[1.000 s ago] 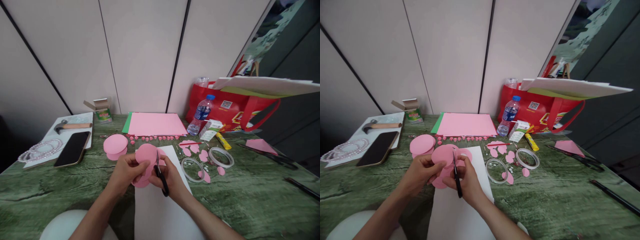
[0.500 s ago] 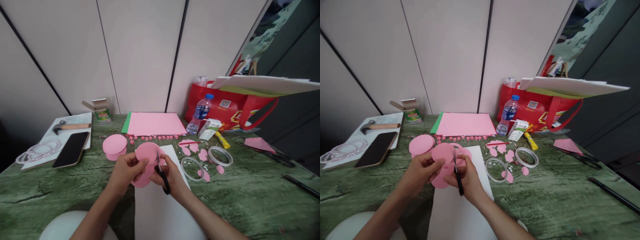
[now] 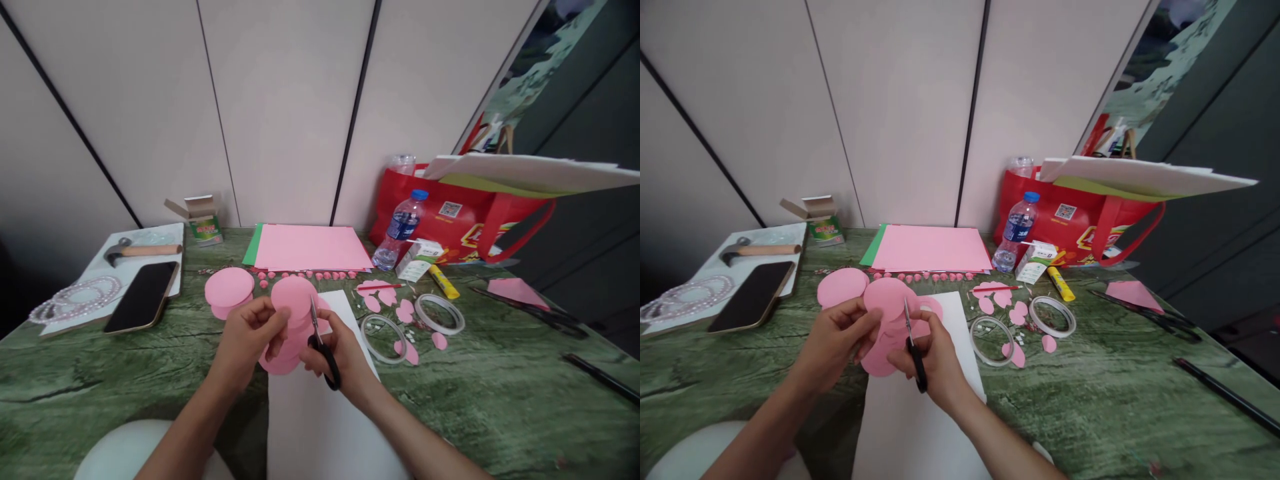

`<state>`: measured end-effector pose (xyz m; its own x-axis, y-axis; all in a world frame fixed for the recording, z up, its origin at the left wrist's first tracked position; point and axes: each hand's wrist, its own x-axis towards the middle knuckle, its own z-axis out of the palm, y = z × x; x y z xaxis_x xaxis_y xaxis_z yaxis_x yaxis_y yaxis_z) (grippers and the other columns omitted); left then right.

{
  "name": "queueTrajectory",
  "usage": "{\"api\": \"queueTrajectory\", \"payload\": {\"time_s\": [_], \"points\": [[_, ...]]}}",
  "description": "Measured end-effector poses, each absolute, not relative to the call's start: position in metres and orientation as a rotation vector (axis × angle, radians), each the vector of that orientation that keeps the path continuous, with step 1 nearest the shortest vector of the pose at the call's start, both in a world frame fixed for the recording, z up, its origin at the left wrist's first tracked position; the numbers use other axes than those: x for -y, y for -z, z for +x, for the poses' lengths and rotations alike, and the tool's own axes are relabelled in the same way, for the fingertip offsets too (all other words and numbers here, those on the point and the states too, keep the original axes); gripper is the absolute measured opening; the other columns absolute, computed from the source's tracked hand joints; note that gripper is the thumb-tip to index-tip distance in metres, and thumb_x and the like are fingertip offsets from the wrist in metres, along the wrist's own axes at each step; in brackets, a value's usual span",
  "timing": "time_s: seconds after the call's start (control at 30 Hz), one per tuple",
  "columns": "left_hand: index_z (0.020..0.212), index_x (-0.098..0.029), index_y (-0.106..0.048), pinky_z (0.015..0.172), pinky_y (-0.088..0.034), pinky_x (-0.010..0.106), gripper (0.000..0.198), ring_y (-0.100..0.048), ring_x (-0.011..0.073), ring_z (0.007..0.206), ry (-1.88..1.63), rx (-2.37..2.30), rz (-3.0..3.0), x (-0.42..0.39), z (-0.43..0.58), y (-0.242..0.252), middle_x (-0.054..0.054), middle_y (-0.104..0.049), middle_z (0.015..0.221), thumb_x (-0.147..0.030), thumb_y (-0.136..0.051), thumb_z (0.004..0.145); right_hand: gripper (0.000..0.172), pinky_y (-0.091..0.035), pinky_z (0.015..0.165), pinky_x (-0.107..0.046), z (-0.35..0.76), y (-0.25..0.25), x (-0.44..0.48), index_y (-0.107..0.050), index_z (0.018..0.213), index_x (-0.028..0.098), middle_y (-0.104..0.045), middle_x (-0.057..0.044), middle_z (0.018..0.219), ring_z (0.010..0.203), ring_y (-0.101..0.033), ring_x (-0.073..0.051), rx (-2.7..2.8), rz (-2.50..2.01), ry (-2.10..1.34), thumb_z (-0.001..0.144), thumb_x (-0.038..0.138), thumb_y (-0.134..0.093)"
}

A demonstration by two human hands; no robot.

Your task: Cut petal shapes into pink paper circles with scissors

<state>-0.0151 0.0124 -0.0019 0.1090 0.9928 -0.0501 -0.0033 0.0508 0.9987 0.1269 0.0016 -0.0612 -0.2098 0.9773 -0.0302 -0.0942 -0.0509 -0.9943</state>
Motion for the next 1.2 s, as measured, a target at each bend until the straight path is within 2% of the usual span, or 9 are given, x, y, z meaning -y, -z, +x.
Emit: {"api": "queueTrajectory", "payload": {"time_s": [0.07, 0.23, 0.43, 0.57, 0.7, 0.9, 1.03, 1.2], "points": [[0.06, -0.016, -0.049, 0.03, -0.028, 0.017, 0.019, -0.038, 0.0046, 0.031, -1.078, -1.123, 1.208, -0.0123, -0.0146, 0.0028, -0.006, -0.049, 0.045, -0.029, -0.059, 0.068, 0.051, -0.032, 0.036, -0.017, 0.1262, 0.0616, -0.0004, -0.036, 0.099, 0.02, -0.051, 0.008, 0.046, 0.038, -0.043, -0.008, 1.272, -1.07, -1.43, 0.061, 0.032, -0.067], [0.051, -0.014, -0.047, 0.029, -0.022, 0.016, 0.027, -0.033, 0.0032, 0.029, -1.032, -1.185, 1.27, -0.0117, -0.0132, 0.0073, -0.006, -0.045, 0.039, -0.031, -0.06, 0.067, 0.05, -0.032, 0.037, -0.017, 0.1241, 0.0615, 0.0017, -0.035, 0.098, 0.02, -0.051, 0.009, 0.045, 0.038, -0.043, -0.008, 1.297, -1.066, -1.439, 0.062, 0.031, -0.067], [0.053, -0.013, -0.051, 0.031, -0.018, 0.016, 0.023, -0.025, 0.0021, 0.03, -0.96, -1.247, 1.298, -0.0109, -0.0131, 0.0041, -0.009, -0.036, 0.034, -0.03, -0.062, 0.063, 0.059, -0.034, 0.045, -0.018, 0.1237, 0.0564, 0.0012, -0.035, 0.098, 0.021, -0.048, 0.01, 0.054, 0.046, -0.043, -0.006, 1.201, -0.977, -1.518, 0.053, 0.023, -0.074], [0.052, -0.013, -0.052, 0.031, -0.017, 0.016, 0.023, -0.025, 0.0026, 0.031, -0.937, -1.262, 1.287, -0.0107, -0.013, 0.0028, -0.009, -0.037, 0.035, -0.031, -0.063, 0.062, 0.062, -0.036, 0.049, -0.02, 0.1244, 0.0573, 0.0003, -0.037, 0.099, 0.022, -0.049, 0.008, 0.057, 0.05, -0.045, -0.008, 1.194, -0.966, -1.498, 0.05, 0.022, -0.075], [0.055, -0.014, -0.053, 0.033, -0.017, 0.016, 0.021, -0.025, 0.0027, 0.033, -0.969, -1.26, 1.289, -0.0107, -0.0124, 0.0033, -0.009, -0.037, 0.038, -0.031, -0.062, 0.062, 0.061, -0.034, 0.047, -0.019, 0.125, 0.0584, -0.0003, -0.037, 0.098, 0.022, -0.046, 0.01, 0.054, 0.048, -0.042, -0.007, 1.188, -0.978, -1.503, 0.051, 0.022, -0.075], [0.049, -0.014, -0.045, 0.034, -0.018, 0.016, 0.027, -0.026, 0.0025, 0.037, -1.03, -1.253, 1.301, -0.0112, -0.0133, 0.0046, -0.008, -0.035, 0.041, -0.029, -0.062, 0.063, 0.058, -0.031, 0.045, -0.016, 0.1253, 0.0532, 0.0016, -0.035, 0.096, 0.021, -0.047, 0.01, 0.052, 0.045, -0.039, -0.005, 1.163, -0.949, -1.537, 0.053, 0.02, -0.073], [0.054, -0.013, -0.05, 0.034, -0.018, 0.015, 0.022, -0.025, 0.0025, 0.038, -1.019, -1.237, 1.295, -0.0112, -0.0142, 0.0044, -0.008, -0.036, 0.043, -0.029, -0.061, 0.064, 0.057, -0.028, 0.04, -0.015, 0.1259, 0.0551, 0.0016, -0.036, 0.097, 0.02, -0.047, 0.011, 0.048, 0.041, -0.036, -0.004, 1.187, -0.974, -1.501, 0.054, 0.019, -0.073], [0.051, -0.014, -0.044, 0.033, -0.017, 0.015, 0.027, -0.025, 0.0021, 0.035, -1.055, -1.212, 1.292, -0.0114, -0.0155, 0.0055, -0.009, -0.033, 0.039, -0.029, -0.061, 0.065, 0.057, -0.029, 0.037, -0.015, 0.1275, 0.0574, 0.0003, -0.035, 0.1, 0.02, -0.05, 0.009, 0.048, 0.039, -0.039, -0.005, 1.227, -1.036, -1.467, 0.056, 0.021, -0.072]]}}
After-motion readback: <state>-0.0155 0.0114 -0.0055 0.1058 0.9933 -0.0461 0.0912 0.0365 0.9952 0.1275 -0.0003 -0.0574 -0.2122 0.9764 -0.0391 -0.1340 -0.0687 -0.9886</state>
